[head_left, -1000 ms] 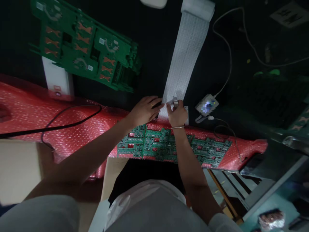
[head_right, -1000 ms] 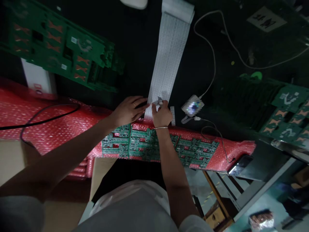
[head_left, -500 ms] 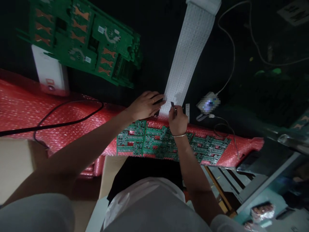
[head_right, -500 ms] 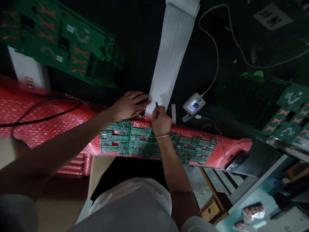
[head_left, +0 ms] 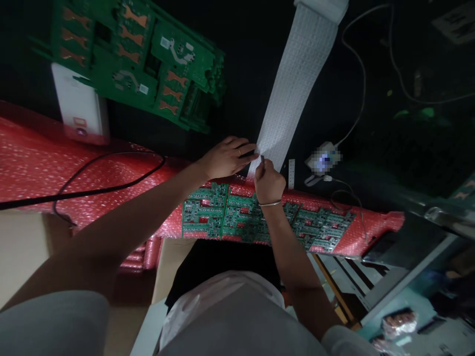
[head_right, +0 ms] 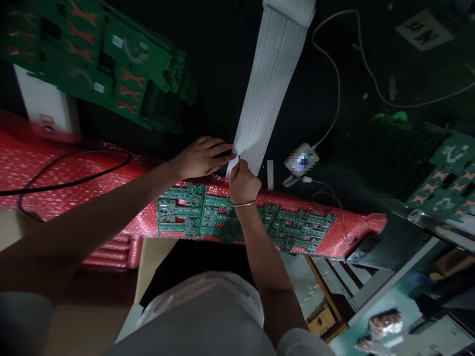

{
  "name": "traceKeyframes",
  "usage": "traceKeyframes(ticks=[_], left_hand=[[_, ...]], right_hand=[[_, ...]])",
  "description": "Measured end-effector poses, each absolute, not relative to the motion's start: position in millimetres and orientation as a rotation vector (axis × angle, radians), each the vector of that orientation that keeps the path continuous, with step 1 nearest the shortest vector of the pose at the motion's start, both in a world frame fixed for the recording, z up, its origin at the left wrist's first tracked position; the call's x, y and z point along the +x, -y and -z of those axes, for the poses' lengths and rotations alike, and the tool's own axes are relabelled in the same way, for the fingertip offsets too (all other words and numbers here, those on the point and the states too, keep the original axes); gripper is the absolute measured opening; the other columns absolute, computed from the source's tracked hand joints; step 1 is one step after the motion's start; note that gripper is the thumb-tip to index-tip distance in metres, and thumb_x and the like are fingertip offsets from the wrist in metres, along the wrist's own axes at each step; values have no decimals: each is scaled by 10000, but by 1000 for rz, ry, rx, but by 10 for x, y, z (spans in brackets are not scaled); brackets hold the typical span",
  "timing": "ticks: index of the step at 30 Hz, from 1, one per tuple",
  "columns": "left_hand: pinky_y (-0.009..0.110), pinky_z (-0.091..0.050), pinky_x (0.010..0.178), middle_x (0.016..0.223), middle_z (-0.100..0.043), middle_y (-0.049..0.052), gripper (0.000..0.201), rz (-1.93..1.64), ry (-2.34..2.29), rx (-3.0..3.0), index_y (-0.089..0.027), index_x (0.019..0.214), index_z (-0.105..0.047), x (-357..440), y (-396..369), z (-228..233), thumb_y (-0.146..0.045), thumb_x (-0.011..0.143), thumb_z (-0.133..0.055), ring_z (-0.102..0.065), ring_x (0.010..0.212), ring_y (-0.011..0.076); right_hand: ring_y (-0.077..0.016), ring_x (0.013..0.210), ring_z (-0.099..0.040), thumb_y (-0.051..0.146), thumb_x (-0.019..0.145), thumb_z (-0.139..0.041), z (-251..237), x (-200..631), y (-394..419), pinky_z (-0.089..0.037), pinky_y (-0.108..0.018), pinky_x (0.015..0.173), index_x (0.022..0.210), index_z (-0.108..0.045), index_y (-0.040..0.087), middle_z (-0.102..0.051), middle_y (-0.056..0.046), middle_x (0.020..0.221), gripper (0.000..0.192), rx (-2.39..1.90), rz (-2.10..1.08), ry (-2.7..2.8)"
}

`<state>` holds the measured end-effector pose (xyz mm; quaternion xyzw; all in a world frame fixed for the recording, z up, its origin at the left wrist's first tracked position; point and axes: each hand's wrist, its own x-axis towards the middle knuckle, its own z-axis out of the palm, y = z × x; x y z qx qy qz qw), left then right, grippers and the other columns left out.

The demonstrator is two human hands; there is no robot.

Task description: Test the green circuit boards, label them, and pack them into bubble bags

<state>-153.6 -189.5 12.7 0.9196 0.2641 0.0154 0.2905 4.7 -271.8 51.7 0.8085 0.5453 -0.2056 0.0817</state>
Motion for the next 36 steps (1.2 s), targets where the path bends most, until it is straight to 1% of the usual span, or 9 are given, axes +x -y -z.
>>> traceKeyframes(ticks=[6,13,18,23,27,29,33,36], left_hand=[[489,-412,1067,1486,-564,19,495,-25,-685,2457,-376,1415,-575,-1546,1884,-100,-189,956,-580,-503,1358,299],[473,-407,1064,1475,-574,10,453,-84,-685,2454,-387,1390,-594,-1560,1889,-58,-199,979,-560,-513,1346,289],[466,-392,1062,1471,-576,16,427,-31,-672,2493,-365,1396,-589,-1558,1880,-55,-220,999,-522,-493,1362,285],[451,-392,1060,1481,-566,25,417,-46,-661,2524,-345,1400,-592,-1562,1880,-43,-233,1004,-521,-500,1349,283],[434,-382,1067,1494,-555,11,426,-45,-671,2522,-359,1406,-587,-1572,1885,-20,-241,999,-538,-490,1359,274],[430,-376,1066,1506,-543,4,440,-41,-679,2516,-371,1412,-579,-1578,1885,-4,-240,993,-546,-486,1364,272],[433,-369,1066,1520,-529,-5,460,-50,-683,2496,-390,1423,-564,-1588,1884,26,-248,985,-556,-478,1372,270],[436,-368,1069,1515,-535,4,425,-58,-673,2509,-360,1414,-580,-1590,1884,45,-262,1005,-523,-474,1374,275]], right_hand=[[-130,550,-563,281,1012,-399,-509,19,2726,-340,-247,537,1188,-703,140,-704,-72,704,379,2440,591,-1648],[-122,553,-555,286,1014,-404,-526,-4,2725,-333,-243,543,1198,-705,146,-685,-60,693,379,2437,594,-1623],[-125,553,-555,285,1021,-390,-557,-19,2700,-340,-247,549,1216,-699,148,-686,-67,710,390,2381,622,-1588],[-116,547,-551,276,1014,-420,-584,-32,2720,-333,-236,552,1176,-711,150,-683,-57,698,356,2379,627,-1572],[-115,545,-561,286,1009,-410,-574,-12,2779,-327,-229,535,1152,-707,137,-685,-55,698,362,2481,596,-1600],[-123,545,-570,295,1006,-413,-567,0,2810,-324,-229,525,1187,-686,128,-684,-52,689,368,2523,598,-1609],[-134,536,-578,307,1004,-412,-558,2,2847,-332,-233,510,1301,-586,105,-674,-35,669,399,2539,642,-1629],[-131,530,-579,289,1001,-408,-542,-9,2854,-326,-233,503,1252,-598,118,-679,-35,672,359,2540,620,-1653]])
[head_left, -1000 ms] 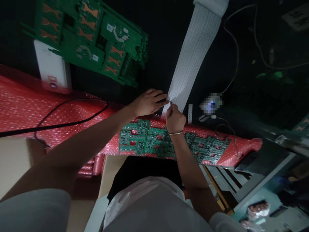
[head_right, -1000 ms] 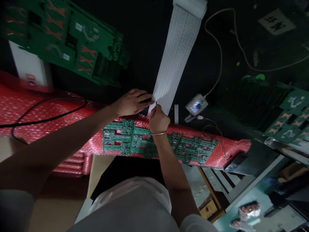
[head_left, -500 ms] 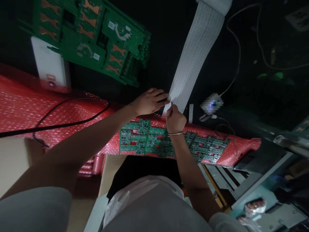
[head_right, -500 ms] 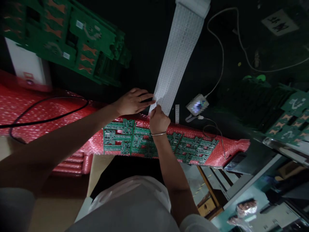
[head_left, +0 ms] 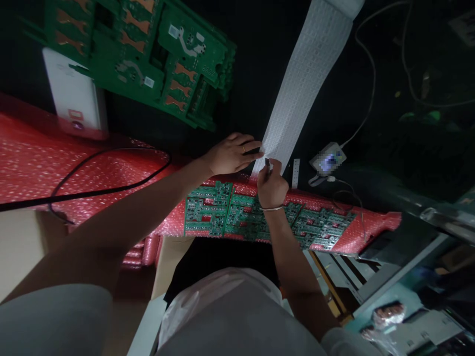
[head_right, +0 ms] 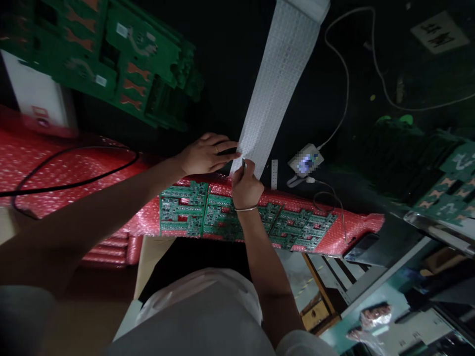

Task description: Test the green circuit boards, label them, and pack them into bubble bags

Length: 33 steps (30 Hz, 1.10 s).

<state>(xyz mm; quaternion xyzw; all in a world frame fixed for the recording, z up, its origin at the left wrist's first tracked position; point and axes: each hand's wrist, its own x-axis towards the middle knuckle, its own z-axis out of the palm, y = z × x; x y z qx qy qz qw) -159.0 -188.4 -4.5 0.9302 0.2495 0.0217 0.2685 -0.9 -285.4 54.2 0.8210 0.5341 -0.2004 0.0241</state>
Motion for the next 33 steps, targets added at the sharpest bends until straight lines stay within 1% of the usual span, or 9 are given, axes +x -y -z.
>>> traceKeyframes(ticks=[3,7,16,20,26,33], left_hand=[[444,-371,1072,1514,-537,14,423,-84,-662,2507,-346,1410,-588,-1588,1886,57,-260,1000,-530,-477,1369,285],[458,-362,1082,1518,-532,4,460,-60,-681,2459,-380,1418,-572,-1587,1887,49,-243,979,-558,-469,1377,287],[449,-360,1091,1524,-525,7,430,-18,-671,2488,-357,1414,-574,-1585,1877,13,-254,1001,-514,-461,1390,279],[439,-367,1087,1517,-531,3,436,-44,-673,2492,-361,1404,-584,-1582,1881,11,-246,985,-541,-476,1375,277],[439,-380,1066,1505,-540,3,456,-70,-675,2493,-375,1396,-589,-1580,1883,15,-230,965,-573,-492,1351,280],[430,-387,1058,1496,-544,0,465,-103,-677,2490,-373,1377,-600,-1585,1882,24,-219,939,-605,-497,1335,280]], right_hand=[[-124,532,-577,283,997,-420,-515,-19,2845,-313,-223,501,1220,-617,127,-686,-37,681,336,2535,577,-1682],[-113,528,-571,281,1001,-415,-490,-28,2820,-307,-221,500,1209,-629,141,-691,-35,707,329,2528,561,-1690],[-120,515,-544,272,1001,-413,-510,-42,2782,-308,-233,505,1227,-640,139,-671,-35,679,348,2478,579,-1647],[-124,526,-539,268,998,-409,-525,-40,2781,-312,-233,511,1215,-662,146,-662,-37,664,355,2455,560,-1672],[-123,514,-515,246,991,-438,-568,-49,2775,-284,-234,516,1228,-675,157,-662,-38,651,346,2400,550,-1662],[-123,537,-551,250,1004,-402,-563,-60,2809,-331,-235,531,1251,-647,161,-671,-38,680,359,2366,567,-1652]])
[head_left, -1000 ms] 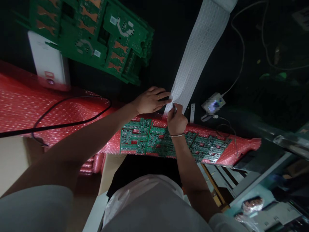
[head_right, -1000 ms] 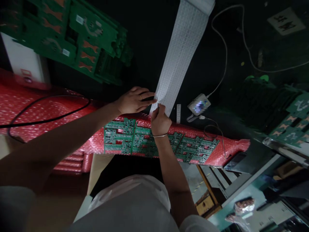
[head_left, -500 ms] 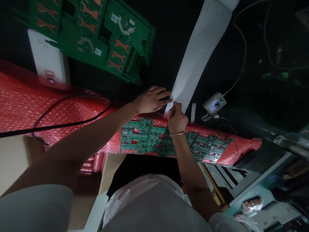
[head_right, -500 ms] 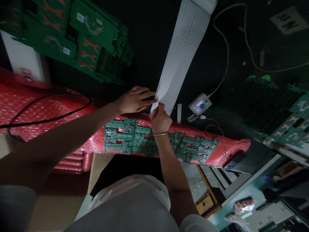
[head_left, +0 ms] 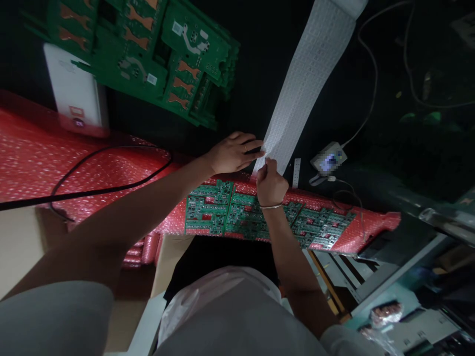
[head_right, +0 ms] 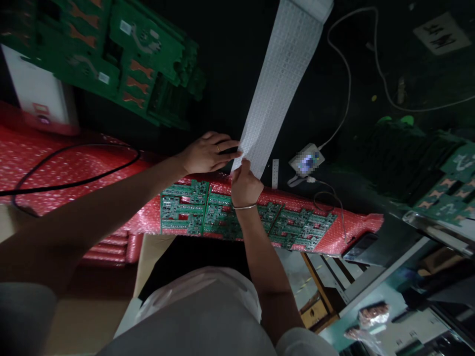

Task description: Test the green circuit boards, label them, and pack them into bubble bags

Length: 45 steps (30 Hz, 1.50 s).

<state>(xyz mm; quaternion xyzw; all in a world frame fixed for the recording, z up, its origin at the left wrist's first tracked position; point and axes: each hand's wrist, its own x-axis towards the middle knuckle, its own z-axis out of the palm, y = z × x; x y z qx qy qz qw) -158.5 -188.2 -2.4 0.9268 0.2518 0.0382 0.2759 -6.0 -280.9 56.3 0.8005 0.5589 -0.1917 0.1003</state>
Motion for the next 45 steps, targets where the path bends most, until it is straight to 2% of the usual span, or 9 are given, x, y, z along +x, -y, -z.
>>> traceKeyframes(ticks=[11,18,24,28,30,33,36,40,45], left_hand=[[481,-375,1089,1512,-537,-5,508,-54,-705,2382,-422,1404,-578,-1580,1886,11,-217,940,-602,-482,1374,297],[434,-381,1074,1507,-542,9,455,-131,-693,2455,-379,1382,-606,-1586,1881,-34,-228,953,-618,-499,1349,280],[432,-420,1010,1302,-672,59,251,-137,-684,2528,-276,1201,-710,-1456,1770,-236,-283,995,-567,-588,1186,275],[428,-464,938,1107,-716,85,234,-290,-828,2432,-218,1135,-701,-1270,1523,-306,-288,1012,-514,-627,1071,268],[451,-471,932,1166,-695,114,263,-380,-973,2388,-193,1175,-681,-1145,1323,-304,-282,1008,-498,-609,1120,295],[505,-452,994,1371,-600,153,381,-501,-1174,2344,-168,1345,-597,-938,970,-267,-274,1002,-471,-523,1278,340],[542,-410,1067,1504,-499,144,479,-590,-1236,2304,-190,1465,-496,-753,639,-213,-274,995,-459,-441,1380,356],[540,-378,1116,1568,-441,116,493,-662,-1258,2256,-218,1501,-454,-600,353,-145,-273,1014,-408,-391,1433,339],[560,-339,1150,1597,-417,97,503,-596,-1228,2304,-249,1531,-422,-561,212,-44,-299,1031,-391,-352,1478,329]], right_hand=[[-150,532,-581,262,984,-402,-557,-68,2871,-380,-251,519,1205,-681,152,-677,-53,655,372,2475,614,-1657],[-148,608,-656,347,1001,-408,-514,123,2799,-479,-246,578,1176,-614,139,-703,-53,754,342,2940,681,-1646],[-138,578,-642,354,1013,-420,-471,391,2338,-489,-245,594,1246,-539,141,-665,1,681,338,3078,836,-1695],[-125,539,-631,360,1018,-419,-492,510,1984,-487,-239,578,1245,-523,156,-674,17,681,323,3094,892,-1745],[-120,538,-632,356,1022,-419,-492,559,1802,-481,-231,575,1248,-521,163,-679,20,685,313,3104,881,-1784],[-124,598,-662,362,1045,-379,-460,660,1484,-485,-231,605,1313,-496,168,-707,-3,753,351,3100,803,-1885],[-157,807,-713,371,1070,-310,-398,810,1106,-509,-266,712,1365,-485,187,-731,-63,935,390,2980,617,-2085],[-210,1062,-664,363,1083,-272,-279,1002,659,-502,-345,884,1297,-545,191,-678,-117,1138,387,2681,371,-2357],[-206,989,-645,324,1080,-303,-138,1052,447,-470,-345,898,1213,-569,165,-682,-107,1048,338,2463,437,-2367]])
